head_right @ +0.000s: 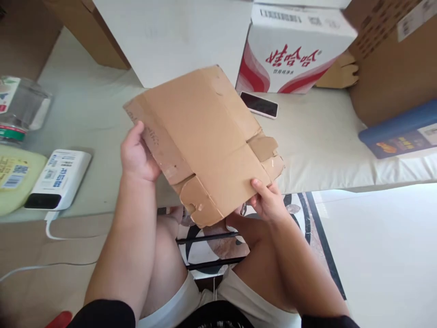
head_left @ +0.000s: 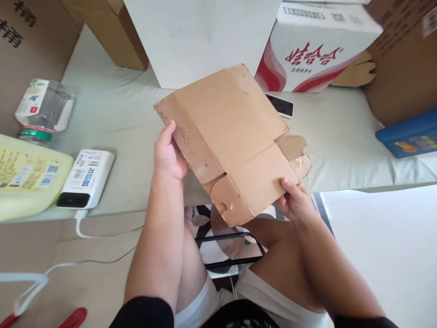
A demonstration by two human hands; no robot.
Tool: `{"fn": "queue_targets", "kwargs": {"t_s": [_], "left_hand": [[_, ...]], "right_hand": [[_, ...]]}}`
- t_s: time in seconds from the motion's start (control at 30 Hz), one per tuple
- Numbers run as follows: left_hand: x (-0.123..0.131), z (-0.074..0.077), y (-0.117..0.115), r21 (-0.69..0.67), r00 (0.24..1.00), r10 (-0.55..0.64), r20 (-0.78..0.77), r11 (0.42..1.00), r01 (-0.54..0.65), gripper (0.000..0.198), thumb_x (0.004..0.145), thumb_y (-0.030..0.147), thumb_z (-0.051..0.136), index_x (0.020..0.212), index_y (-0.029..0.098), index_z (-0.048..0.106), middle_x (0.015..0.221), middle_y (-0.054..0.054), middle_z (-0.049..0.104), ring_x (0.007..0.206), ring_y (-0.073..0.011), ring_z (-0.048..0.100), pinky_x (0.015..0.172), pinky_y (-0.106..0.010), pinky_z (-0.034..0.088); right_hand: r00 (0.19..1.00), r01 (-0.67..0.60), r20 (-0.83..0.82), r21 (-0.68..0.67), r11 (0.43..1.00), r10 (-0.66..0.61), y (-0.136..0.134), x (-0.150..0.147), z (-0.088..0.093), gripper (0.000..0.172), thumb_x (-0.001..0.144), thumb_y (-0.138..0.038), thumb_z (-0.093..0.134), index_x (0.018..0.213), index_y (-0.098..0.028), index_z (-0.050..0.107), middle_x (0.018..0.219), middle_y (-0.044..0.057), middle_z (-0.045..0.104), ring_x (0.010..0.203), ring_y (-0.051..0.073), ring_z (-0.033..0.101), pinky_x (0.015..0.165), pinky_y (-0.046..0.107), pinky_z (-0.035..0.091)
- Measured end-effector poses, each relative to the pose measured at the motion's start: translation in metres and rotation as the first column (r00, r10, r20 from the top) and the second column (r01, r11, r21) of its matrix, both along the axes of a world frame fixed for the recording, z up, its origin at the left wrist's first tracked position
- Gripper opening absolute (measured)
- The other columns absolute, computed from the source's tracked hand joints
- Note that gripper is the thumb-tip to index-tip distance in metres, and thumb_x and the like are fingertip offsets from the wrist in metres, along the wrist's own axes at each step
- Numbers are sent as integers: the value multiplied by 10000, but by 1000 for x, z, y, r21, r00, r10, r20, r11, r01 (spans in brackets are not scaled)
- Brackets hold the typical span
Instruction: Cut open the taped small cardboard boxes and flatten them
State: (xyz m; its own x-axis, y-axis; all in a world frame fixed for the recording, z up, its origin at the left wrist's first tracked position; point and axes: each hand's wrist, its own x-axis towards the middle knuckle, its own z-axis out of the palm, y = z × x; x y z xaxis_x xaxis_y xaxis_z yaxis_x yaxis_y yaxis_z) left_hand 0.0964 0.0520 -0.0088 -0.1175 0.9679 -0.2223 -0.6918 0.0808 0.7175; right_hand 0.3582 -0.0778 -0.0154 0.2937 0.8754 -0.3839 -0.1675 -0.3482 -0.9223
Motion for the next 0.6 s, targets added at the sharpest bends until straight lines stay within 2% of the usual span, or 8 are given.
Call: {"fn": "queue_targets", "kwargs": {"t_s": [0.1, 0.2, 0.27, 0.3, 0.37, 0.4, 0.5, 0.6], "left_hand": [[-4, 7, -4, -26, 997, -29, 74, 999, 31, 226, 889, 436, 601, 925, 236, 700, 996, -66, 757, 1047, -241, 717, 818, -351, 587], [-5, 10, -7, -59, 994, -27, 104, 998, 34, 213, 872, 433, 610, 873, 234, 685, 941, -58, 730, 891, -202, 712, 738, -321, 568], [-3, 11, -8, -63, 993, -33, 110, 997, 40, 201, 855, 426, 623, 847, 232, 679, 947, -61, 729, 846, -199, 700, 708, -326, 559], [-1, 11, -8, -63, 993, -39, 112, 997, 46, 199, 848, 423, 628, 838, 231, 678, 955, -64, 732, 837, -200, 696, 700, -328, 556], [2, 10, -9, -67, 993, -46, 111, 996, 54, 201, 834, 423, 634, 816, 227, 677, 953, -71, 735, 813, -200, 688, 683, -324, 548], [3, 10, -9, -70, 993, -49, 110, 996, 57, 202, 828, 423, 636, 806, 226, 676, 943, -74, 735, 798, -198, 683, 676, -320, 545], [5, 8, -7, -82, 993, -52, 105, 995, 61, 210, 815, 425, 641, 776, 221, 673, 904, -79, 728, 748, -186, 665, 663, -307, 542], [7, 8, -4, -88, 994, -44, 99, 995, 53, 214, 804, 422, 643, 760, 214, 665, 872, -74, 716, 711, -178, 655, 649, -311, 543]], "right_hand": [[979, 147, 139, 37, 988, -151, -15, 26, 19, 356, 552, -548, 819, 674, -313, 580, 409, -40, 405, 328, 117, 366, 351, 307, 399], [881, 341, 310, 105, 934, -357, -30, 73, 38, 298, 590, -442, 794, 774, -362, 573, 689, 36, 606, 495, 186, 583, 430, 385, 499], [782, 446, 419, 142, 884, -462, -38, 107, 48, 307, 599, -430, 760, 815, -373, 550, 880, 112, 664, 762, 288, 736, 607, 491, 597], [727, 483, 476, 157, 861, -495, -41, 123, 51, 311, 603, -449, 747, 819, -367, 539, 958, 156, 675, 925, 345, 756, 730, 544, 617], [629, 522, 578, 181, 833, -520, -43, 151, 57, 312, 624, -502, 732, 810, -349, 532, 1066, 233, 681, 1162, 419, 705, 941, 584, 590], [593, 529, 615, 189, 827, -520, -42, 162, 58, 306, 640, -520, 726, 795, -341, 532, 1086, 259, 683, 1222, 434, 675, 997, 576, 571], [543, 526, 654, 225, 821, -527, -26, 191, 65, 244, 712, -487, 705, 748, -323, 530, 1078, 280, 701, 1235, 421, 675, 957, 537, 590], [532, 526, 627, 280, 803, -568, 15, 215, 77, 190, 803, -340, 691, 718, -290, 529, 1095, 277, 712, 1130, 365, 736, 888, 483, 601]]}}
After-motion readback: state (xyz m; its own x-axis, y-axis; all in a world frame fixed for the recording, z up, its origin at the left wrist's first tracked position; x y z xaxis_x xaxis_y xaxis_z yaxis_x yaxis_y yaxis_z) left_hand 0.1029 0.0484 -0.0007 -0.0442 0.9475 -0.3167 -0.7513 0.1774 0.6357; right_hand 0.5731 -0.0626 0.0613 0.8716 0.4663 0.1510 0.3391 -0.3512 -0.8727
